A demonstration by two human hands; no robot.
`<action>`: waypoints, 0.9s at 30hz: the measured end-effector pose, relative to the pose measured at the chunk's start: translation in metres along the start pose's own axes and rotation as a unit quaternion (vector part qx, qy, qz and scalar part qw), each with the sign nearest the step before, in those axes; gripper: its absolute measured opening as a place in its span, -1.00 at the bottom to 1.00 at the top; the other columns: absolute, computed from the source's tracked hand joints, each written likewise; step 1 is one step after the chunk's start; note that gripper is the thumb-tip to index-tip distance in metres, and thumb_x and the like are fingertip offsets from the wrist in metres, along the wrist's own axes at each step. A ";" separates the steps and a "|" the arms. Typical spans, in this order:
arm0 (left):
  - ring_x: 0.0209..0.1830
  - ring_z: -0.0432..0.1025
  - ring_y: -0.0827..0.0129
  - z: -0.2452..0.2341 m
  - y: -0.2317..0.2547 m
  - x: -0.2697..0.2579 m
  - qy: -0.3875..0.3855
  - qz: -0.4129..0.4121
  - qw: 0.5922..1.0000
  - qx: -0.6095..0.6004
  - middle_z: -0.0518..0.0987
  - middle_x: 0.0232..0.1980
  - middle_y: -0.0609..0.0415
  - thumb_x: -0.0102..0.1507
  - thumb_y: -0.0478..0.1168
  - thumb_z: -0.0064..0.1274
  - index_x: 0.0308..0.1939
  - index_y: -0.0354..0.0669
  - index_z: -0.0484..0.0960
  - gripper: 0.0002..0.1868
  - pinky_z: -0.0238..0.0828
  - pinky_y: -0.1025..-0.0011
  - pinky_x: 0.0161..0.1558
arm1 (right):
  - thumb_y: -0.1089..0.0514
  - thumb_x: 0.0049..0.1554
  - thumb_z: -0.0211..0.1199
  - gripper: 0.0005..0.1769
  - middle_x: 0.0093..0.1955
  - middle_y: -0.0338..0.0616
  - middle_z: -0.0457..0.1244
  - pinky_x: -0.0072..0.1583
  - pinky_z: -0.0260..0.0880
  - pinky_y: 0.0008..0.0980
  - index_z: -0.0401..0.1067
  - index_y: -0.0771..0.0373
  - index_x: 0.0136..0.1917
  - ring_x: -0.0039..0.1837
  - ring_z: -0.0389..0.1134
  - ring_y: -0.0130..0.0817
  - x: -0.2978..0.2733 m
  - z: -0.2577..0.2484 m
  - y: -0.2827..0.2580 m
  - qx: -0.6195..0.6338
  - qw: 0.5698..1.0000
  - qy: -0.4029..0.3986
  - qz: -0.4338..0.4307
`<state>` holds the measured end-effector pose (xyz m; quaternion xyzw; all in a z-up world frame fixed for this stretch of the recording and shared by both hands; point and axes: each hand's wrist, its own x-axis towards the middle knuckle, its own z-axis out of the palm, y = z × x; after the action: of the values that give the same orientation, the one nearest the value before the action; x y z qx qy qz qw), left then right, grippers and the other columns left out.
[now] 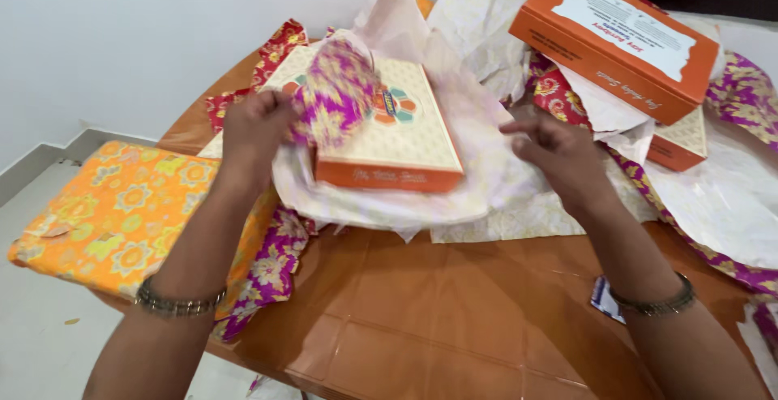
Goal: The person wraps rectangular sweet boxes with patterned wrapping paper. They fold the paper around each box, smooth the edges, and secure the folds with tape. Completed wrapped boxes are stacked on the table.
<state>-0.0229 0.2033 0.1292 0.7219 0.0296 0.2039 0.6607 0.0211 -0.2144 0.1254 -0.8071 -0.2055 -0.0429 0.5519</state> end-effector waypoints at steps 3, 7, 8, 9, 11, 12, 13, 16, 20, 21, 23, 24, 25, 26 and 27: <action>-0.34 0.34 0.64 0.013 -0.015 -0.070 -0.018 -0.023 0.999 0.029 0.55 -0.32 0.24 0.31 -0.31 0.12 -0.21 -0.26 0.65 -0.93 0.31 0.54 -0.25 | 0.12 0.15 0.28 -0.72 -0.35 -0.39 0.15 -0.25 0.12 -0.48 0.59 0.20 0.12 -0.27 0.09 -0.61 -0.049 -0.031 -0.015 -0.117 0.991 -0.051 0.040; -0.27 0.41 0.63 0.030 -0.053 -0.151 -0.052 -0.099 0.987 -0.117 0.60 -0.22 0.22 0.30 -0.35 0.02 -0.04 -0.30 0.62 -0.82 0.37 0.58 -0.18 | 0.02 0.11 0.36 -0.67 -0.44 -0.27 0.08 -0.28 0.07 -0.41 0.62 0.04 0.15 -0.35 0.04 -0.53 -0.112 -0.055 -0.009 -0.228 0.957 -0.076 0.165; -0.27 0.40 0.63 0.038 -0.066 -0.165 -0.058 -0.109 0.981 -0.150 0.60 -0.22 0.21 0.30 -0.36 0.01 0.01 -0.31 0.62 -0.78 0.36 0.59 -0.17 | 0.00 0.11 0.37 -0.66 -0.46 -0.24 0.06 -0.28 0.06 -0.41 0.62 0.02 0.16 -0.36 0.03 -0.52 -0.126 -0.066 -0.004 -0.241 0.949 -0.090 0.180; -0.28 0.40 0.62 0.045 -0.078 -0.175 -0.071 -0.134 0.979 -0.137 0.59 -0.23 0.20 0.30 -0.36 0.02 0.03 -0.32 0.59 -0.78 0.35 0.58 -0.19 | 0.00 0.11 0.37 -0.67 -0.44 -0.26 0.11 -0.28 0.09 -0.42 0.62 0.03 0.16 -0.35 0.05 -0.53 -0.139 -0.075 0.004 -0.237 0.947 -0.081 0.199; -0.30 0.39 0.59 0.055 -0.099 -0.190 -0.097 -0.185 0.971 -0.112 0.59 -0.24 0.17 0.32 -0.37 0.05 0.07 -0.33 0.55 -0.75 0.31 0.58 -0.22 | 0.02 0.11 0.38 -0.67 -0.41 -0.31 0.20 -0.28 0.14 -0.44 0.62 0.05 0.15 -0.33 0.09 -0.55 -0.168 -0.095 0.025 -0.230 0.942 -0.064 0.236; -0.29 0.40 0.59 0.055 -0.107 -0.195 -0.090 -0.197 0.968 -0.128 0.58 -0.24 0.16 0.31 -0.38 0.04 0.11 -0.33 0.53 -0.72 0.35 0.58 -0.20 | 0.03 0.11 0.37 -0.69 -0.37 -0.32 0.25 -0.28 0.15 -0.44 0.63 0.07 0.13 -0.33 0.08 -0.56 -0.182 -0.106 0.037 -0.232 0.941 -0.065 0.237; -0.27 0.42 0.58 0.056 -0.112 -0.201 -0.082 -0.208 0.964 -0.144 0.58 -0.24 0.15 0.30 -0.39 0.03 0.14 -0.34 0.51 -0.68 0.38 0.58 -0.17 | 0.04 0.10 0.37 -0.70 -0.32 -0.33 0.29 -0.29 0.16 -0.44 0.64 0.08 0.11 -0.32 0.08 -0.56 -0.198 -0.117 0.050 -0.235 0.940 -0.065 0.237; -0.28 0.43 0.54 0.056 -0.118 -0.210 -0.072 -0.247 0.957 -0.136 0.56 -0.22 0.10 0.27 -0.42 0.02 0.22 -0.29 0.44 -0.58 0.39 0.54 -0.21 | 0.09 0.18 0.34 -0.74 -0.17 -0.35 0.36 -0.21 0.30 -0.51 0.63 0.10 0.13 -0.23 0.19 -0.63 -0.247 -0.154 0.086 -0.199 0.950 -0.097 0.220; -0.27 0.50 0.42 0.061 -0.101 -0.218 -0.144 -0.277 0.943 -0.117 0.57 -0.03 0.03 0.23 -0.41 -0.09 0.34 -0.13 0.29 -0.44 0.50 0.42 -0.28 | 0.16 0.22 0.39 -0.80 -0.21 -0.02 0.34 -0.13 0.20 -0.35 0.60 0.13 0.13 -0.18 0.12 -0.47 -0.301 -0.178 0.113 -0.243 0.881 -0.124 0.386; -0.20 0.51 0.39 0.062 -0.094 -0.220 -0.134 -0.220 0.964 -0.063 0.54 0.05 0.01 0.25 -0.37 -0.06 0.36 -0.16 0.27 -0.43 0.50 0.40 -0.20 | 0.15 0.20 0.35 -0.80 -0.15 -0.08 0.36 -0.08 0.30 -0.35 0.62 0.13 0.12 -0.14 0.22 -0.45 -0.306 -0.180 0.113 -0.236 0.877 -0.129 0.398; -0.05 0.51 0.31 0.065 -0.076 -0.233 -0.110 -0.102 0.988 0.044 0.50 0.23 -0.03 0.30 -0.30 0.00 0.42 -0.22 0.24 -0.40 0.52 0.36 -0.04 | 0.12 0.18 0.29 -0.77 -0.05 -0.21 0.41 0.01 0.49 -0.34 0.64 0.12 0.09 -0.07 0.41 -0.43 -0.308 -0.178 0.102 -0.222 0.869 -0.140 0.420; 0.06 0.46 0.16 0.067 -0.067 -0.240 -0.117 0.010 0.988 0.101 0.45 0.27 -0.12 0.24 -0.22 0.10 0.45 -0.24 0.19 -0.27 0.46 0.26 0.05 | 0.08 0.14 0.32 -0.74 -0.02 -0.21 0.41 0.03 0.48 -0.33 0.63 0.11 0.09 -0.03 0.42 -0.39 -0.304 -0.176 0.093 -0.290 0.886 -0.113 0.344; 0.18 0.41 0.01 0.071 -0.059 -0.246 -0.125 0.122 0.972 0.156 0.39 0.31 -0.21 0.17 -0.15 0.21 0.48 -0.26 0.14 -0.13 0.41 0.16 0.13 | 0.04 0.09 0.35 -0.70 0.00 -0.21 0.42 0.06 0.46 -0.32 0.62 0.10 0.10 0.02 0.43 -0.35 -0.295 -0.173 0.080 -0.353 0.893 -0.087 0.264; 0.29 0.36 -0.14 0.076 -0.053 -0.249 -0.132 0.232 0.941 0.208 0.33 0.36 -0.29 0.11 -0.08 0.32 0.50 -0.28 0.09 0.01 0.35 0.06 0.21 | 0.00 0.04 0.39 -0.65 0.02 -0.20 0.43 0.09 0.45 -0.32 0.60 0.09 0.11 0.06 0.43 -0.31 -0.286 -0.167 0.068 -0.412 0.891 -0.061 0.179; 0.27 0.36 -0.20 0.083 -0.048 -0.248 -0.132 0.238 0.919 0.284 0.32 0.37 -0.36 0.04 -0.02 0.32 0.50 -0.29 0.09 0.07 0.34 0.04 0.17 | -0.02 0.05 0.38 -0.59 0.12 -0.17 0.40 0.17 0.40 -0.28 0.55 0.09 0.17 0.17 0.40 -0.25 -0.280 -0.155 0.055 -0.430 0.893 -0.019 0.132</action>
<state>-0.2111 0.0539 0.0155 0.8850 -0.1742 0.2414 0.3581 -0.1887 -0.4518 0.0545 -0.9859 -0.0689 -0.0381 0.1477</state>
